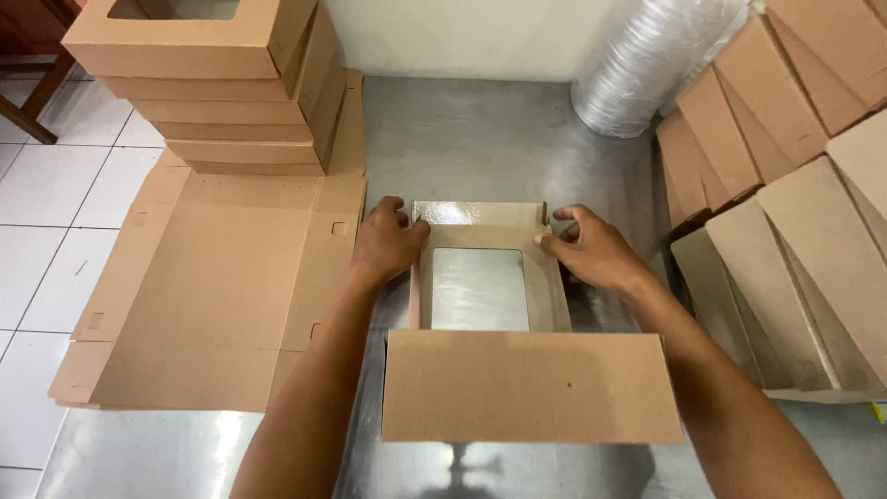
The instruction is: The person assembles a flat cardboard box with a clear plastic window. They fold the side flaps, tuck tabs into slots, and secure the box into a rectangular shape. The finished box is placed on a stack of similar boxes.
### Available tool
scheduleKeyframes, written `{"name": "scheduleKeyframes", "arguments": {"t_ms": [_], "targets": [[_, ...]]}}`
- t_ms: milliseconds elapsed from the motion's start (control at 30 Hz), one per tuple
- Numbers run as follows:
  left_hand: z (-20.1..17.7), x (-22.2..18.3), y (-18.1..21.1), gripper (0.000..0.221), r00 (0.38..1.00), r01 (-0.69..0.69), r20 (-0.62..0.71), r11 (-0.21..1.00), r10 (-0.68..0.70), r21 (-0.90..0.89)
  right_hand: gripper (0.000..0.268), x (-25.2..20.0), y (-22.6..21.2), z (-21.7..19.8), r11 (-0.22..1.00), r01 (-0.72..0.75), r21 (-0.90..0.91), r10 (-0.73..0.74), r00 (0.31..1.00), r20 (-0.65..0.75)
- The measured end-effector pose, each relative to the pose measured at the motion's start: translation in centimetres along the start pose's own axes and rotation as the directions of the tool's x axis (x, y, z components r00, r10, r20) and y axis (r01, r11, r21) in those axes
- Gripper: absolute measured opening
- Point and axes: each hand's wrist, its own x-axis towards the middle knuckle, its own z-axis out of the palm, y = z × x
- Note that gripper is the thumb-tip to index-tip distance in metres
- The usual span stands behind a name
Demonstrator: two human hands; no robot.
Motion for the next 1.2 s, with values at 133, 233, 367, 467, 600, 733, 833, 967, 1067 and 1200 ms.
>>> {"name": "scheduleKeyframes", "arguments": {"t_ms": [133, 233, 367, 467, 600, 733, 833, 967, 1067, 1200], "targets": [[-0.7, -1.8, 2.3, 0.056, 0.999, -0.017, -0.047, 0.999, 0.015, -0.032, 0.059, 3.2, 2.3, 1.5, 0.999, 0.039, 0.022, -0.036, 0.992, -0.124], [-0.8, -2.4, 2.4, 0.049, 0.995, -0.044, -0.090, 0.995, 0.036, -0.090, 0.053, 3.6, 3.7, 1.9, 0.991, 0.106, 0.077, -0.089, 0.976, -0.197], [-1.0, -3.1, 2.6, 0.046, 0.996, -0.023, -0.093, 0.992, 0.011, -0.123, 0.063, 2.1, 2.8, 1.4, 0.958, 0.212, 0.192, -0.170, 0.962, -0.215], [-0.7, -2.7, 2.2, 0.049, 0.997, -0.004, -0.072, 0.986, -0.008, -0.167, 0.067, 2.4, 3.7, 1.8, 0.951, 0.232, 0.203, -0.197, 0.964, -0.178], [-1.9, -3.3, 2.7, 0.057, 0.995, -0.066, -0.087, 0.974, 0.048, -0.219, 0.067, 2.3, 3.5, 1.9, 0.939, 0.243, 0.243, -0.204, 0.963, -0.175], [-2.3, -3.6, 3.6, 0.061, 0.992, -0.106, -0.094, 0.936, 0.078, -0.337, 0.064, 2.8, 4.3, 2.2, 0.931, 0.253, 0.261, -0.203, 0.958, -0.204], [-2.1, -3.7, 3.9, 0.054, 0.991, -0.117, -0.108, 0.914, 0.081, -0.390, 0.063, 2.6, 4.4, 2.3, 0.919, 0.265, 0.292, -0.204, 0.953, -0.224], [-1.5, -2.1, 2.5, 0.049, 0.984, -0.166, -0.110, 0.944, 0.139, -0.285, 0.063, 2.3, 4.3, 2.4, 0.904, 0.283, 0.319, -0.212, 0.947, -0.241], [-1.6, -2.4, 2.9, 0.055, 0.983, -0.179, -0.080, 0.963, 0.166, -0.202, 0.063, 1.0, 2.7, 2.0, 0.904, 0.287, 0.317, -0.222, 0.949, -0.225], [-1.7, -2.0, 2.4, 0.057, 0.984, -0.177, -0.046, 0.966, 0.172, -0.190, 0.066, 0.3, 1.5, 1.2, 0.915, 0.289, 0.281, -0.235, 0.949, -0.209]]}}
